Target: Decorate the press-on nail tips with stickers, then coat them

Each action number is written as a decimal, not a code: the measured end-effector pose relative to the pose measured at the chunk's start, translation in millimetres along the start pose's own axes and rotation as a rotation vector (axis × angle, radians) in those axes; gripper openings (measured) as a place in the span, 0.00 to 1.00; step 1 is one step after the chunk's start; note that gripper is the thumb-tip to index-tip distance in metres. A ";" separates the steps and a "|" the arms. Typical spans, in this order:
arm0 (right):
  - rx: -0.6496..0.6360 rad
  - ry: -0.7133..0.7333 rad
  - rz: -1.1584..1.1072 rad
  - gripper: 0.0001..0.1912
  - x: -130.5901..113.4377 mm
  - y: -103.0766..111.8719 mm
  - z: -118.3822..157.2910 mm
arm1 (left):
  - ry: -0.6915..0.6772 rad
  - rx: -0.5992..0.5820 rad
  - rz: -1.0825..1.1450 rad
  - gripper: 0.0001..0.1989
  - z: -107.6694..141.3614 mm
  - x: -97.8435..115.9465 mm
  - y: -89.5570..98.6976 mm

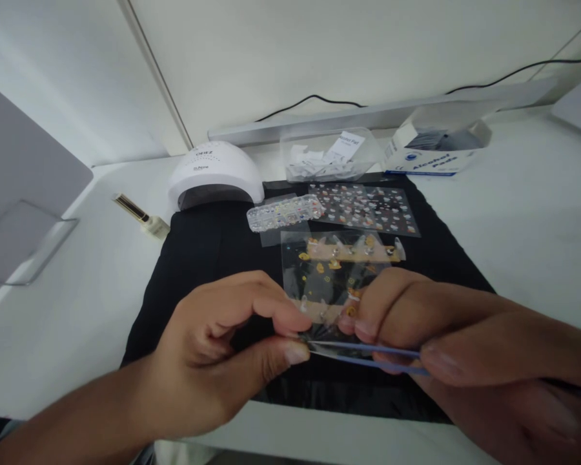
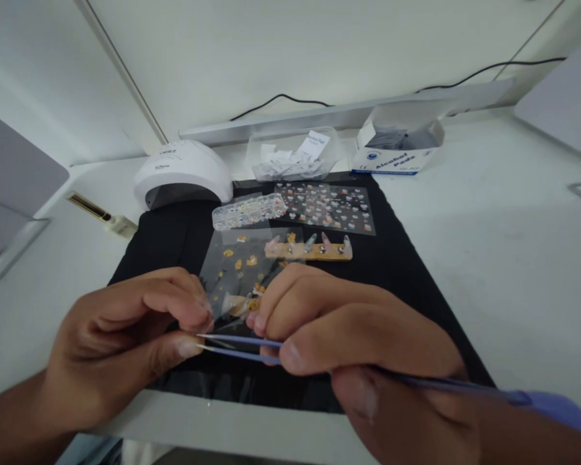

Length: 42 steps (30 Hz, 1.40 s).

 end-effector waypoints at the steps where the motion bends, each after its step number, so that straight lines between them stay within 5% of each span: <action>1: 0.004 0.003 -0.014 0.14 0.1 -0.3 -0.3 | 0.021 0.013 0.028 0.09 0.2 -1.6 0.4; 12: 0.108 -0.072 -0.006 0.13 9.5 6.1 7.8 | 0.106 0.082 0.335 0.23 0.0 -12.2 -0.9; 21: -0.069 -0.059 0.009 0.13 5.9 2.3 9.4 | 0.058 0.107 0.327 0.19 -1.8 -12.2 1.2; 28: 0.108 -0.067 0.064 0.14 5.2 4.2 15.1 | -0.009 0.135 0.385 0.23 -1.3 -14.0 1.4; 35: 0.100 -0.013 0.084 0.11 -0.7 -3.7 11.2 | 0.088 0.189 0.471 0.09 -3.9 -22.0 0.4; 42: 0.106 0.000 0.080 0.14 2.7 -2.4 13.3 | 0.084 0.288 0.413 0.08 -5.4 -22.9 7.3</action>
Point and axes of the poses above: each hand's wrist, its own z-axis away from the middle knuckle, its own y-axis out of the back of the hand, x = y × z, the point moved 7 cm from there along -z, towards the middle knuckle, and after that the axes turned 14 degrees about z, right-handed, at the moved point
